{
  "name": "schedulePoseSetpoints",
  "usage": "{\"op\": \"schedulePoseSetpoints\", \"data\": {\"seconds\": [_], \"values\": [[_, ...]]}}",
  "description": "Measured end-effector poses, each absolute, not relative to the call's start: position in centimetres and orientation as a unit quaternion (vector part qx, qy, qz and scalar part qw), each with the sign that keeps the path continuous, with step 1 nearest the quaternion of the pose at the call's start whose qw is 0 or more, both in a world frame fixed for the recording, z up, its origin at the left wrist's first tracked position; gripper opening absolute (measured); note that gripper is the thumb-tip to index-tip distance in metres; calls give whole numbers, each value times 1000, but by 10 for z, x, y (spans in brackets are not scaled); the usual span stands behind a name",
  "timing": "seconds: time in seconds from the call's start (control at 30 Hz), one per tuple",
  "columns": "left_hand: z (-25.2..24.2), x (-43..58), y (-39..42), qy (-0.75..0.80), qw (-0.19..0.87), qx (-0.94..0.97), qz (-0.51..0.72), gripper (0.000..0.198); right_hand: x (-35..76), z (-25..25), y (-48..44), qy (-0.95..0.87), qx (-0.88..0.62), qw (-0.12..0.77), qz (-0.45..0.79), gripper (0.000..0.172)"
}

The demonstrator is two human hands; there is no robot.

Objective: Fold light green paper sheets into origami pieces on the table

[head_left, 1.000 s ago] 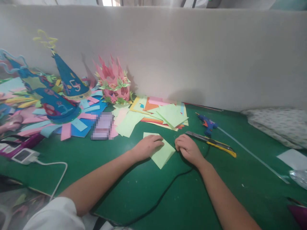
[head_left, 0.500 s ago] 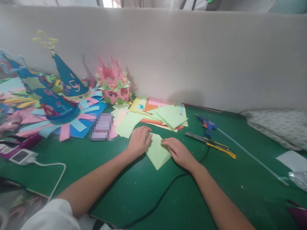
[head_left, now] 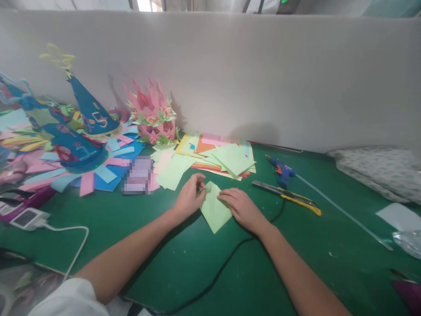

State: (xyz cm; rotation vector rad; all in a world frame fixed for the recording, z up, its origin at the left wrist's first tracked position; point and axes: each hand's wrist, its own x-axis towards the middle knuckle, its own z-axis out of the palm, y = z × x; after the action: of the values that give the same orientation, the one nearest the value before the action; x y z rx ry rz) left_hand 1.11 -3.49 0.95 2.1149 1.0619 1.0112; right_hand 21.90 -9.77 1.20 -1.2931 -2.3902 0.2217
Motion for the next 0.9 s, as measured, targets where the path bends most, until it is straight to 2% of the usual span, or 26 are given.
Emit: {"op": "schedulePoseSetpoints", "data": {"seconds": [0.17,0.3,0.9], "values": [[14,9,-35,261,168,903,298,14,220,11,-98,-856,-467,207,77,38],[18,6,-32,184,103,952,221,17,220,12,-98,-858,-464,209,68,36],[23,-5,-18,104,113,972,175,20,219,16,-100,-864,-466,179,65,41]]}}
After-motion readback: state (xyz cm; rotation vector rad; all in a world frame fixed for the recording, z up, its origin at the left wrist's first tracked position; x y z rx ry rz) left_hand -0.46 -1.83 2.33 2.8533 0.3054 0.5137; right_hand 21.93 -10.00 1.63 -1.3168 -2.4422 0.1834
